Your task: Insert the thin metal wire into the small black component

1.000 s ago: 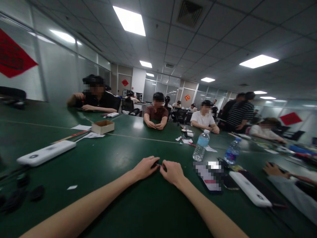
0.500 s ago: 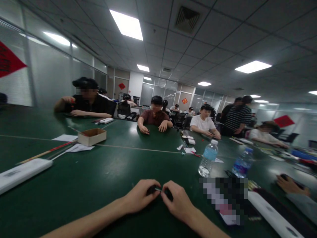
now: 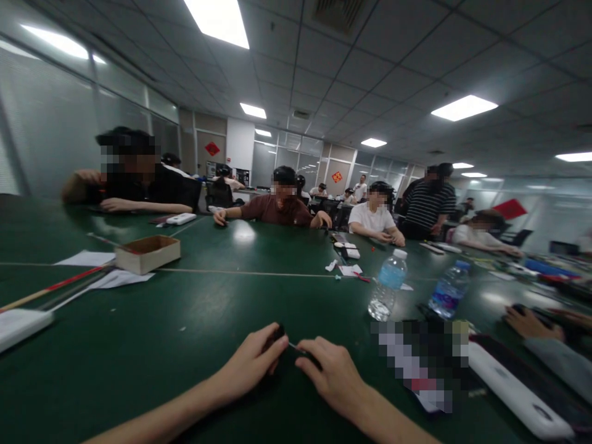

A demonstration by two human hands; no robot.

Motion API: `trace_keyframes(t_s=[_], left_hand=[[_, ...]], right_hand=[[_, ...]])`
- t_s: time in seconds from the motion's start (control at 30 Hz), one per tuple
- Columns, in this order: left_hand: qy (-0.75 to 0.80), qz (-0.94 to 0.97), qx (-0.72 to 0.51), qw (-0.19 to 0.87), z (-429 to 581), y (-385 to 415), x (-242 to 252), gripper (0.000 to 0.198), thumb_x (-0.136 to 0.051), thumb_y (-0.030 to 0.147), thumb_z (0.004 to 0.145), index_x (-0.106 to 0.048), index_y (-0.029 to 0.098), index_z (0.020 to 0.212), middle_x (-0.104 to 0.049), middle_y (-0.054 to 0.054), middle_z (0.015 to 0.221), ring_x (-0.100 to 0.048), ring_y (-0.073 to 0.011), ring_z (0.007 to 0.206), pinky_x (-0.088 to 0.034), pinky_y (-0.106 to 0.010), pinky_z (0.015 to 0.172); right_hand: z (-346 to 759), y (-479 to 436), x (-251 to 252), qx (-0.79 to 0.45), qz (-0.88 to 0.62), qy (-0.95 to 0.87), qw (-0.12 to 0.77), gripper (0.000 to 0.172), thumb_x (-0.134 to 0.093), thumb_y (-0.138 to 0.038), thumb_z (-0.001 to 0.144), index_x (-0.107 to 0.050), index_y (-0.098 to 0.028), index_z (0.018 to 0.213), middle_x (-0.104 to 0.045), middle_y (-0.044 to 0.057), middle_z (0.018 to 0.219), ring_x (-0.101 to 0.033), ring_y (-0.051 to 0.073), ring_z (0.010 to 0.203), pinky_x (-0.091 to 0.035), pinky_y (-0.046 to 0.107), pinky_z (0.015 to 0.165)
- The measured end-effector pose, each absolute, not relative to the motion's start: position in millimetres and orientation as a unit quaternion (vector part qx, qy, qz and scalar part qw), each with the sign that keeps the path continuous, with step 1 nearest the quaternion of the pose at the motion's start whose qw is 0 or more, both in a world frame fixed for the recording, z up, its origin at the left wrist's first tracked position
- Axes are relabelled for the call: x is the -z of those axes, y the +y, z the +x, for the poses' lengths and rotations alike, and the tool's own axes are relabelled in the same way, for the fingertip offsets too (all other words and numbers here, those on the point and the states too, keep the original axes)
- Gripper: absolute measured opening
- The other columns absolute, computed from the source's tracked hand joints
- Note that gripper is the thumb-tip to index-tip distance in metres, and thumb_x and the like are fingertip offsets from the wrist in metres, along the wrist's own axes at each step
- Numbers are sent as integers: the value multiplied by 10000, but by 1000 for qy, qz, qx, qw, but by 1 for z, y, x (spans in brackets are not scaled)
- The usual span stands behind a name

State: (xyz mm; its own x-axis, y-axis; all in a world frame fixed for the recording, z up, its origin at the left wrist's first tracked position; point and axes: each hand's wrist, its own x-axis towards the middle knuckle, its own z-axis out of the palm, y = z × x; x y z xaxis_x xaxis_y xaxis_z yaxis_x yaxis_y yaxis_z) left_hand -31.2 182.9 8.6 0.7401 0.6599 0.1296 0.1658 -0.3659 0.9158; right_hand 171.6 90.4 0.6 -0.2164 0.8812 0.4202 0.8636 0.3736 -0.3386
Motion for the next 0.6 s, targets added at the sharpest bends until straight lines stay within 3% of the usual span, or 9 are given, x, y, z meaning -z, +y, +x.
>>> trace_keyframes(t_s=[0.33, 0.6], left_hand=[[273, 741, -254, 558, -30, 189, 1, 482, -353, 577, 934, -554, 157, 811, -508, 20, 617, -460, -128, 568, -340, -236, 528], [248, 696, -286, 611, -33, 191, -4, 478, -338, 567, 937, -547, 161, 798, -542, 1, 636, -465, -126, 564, -352, -238, 533]], right_hand=[[170, 84, -7, 14, -556, -785, 272, 229, -478, -270, 927, -580, -214, 1125, -599, 48, 963, -583, 156, 804, -464, 275, 731], [169, 87, -5, -7, -558, -773, 302, 268, -435, -282, 975, -551, -238, 1213, -568, 57, 1010, -574, 145, 787, -475, 268, 696]])
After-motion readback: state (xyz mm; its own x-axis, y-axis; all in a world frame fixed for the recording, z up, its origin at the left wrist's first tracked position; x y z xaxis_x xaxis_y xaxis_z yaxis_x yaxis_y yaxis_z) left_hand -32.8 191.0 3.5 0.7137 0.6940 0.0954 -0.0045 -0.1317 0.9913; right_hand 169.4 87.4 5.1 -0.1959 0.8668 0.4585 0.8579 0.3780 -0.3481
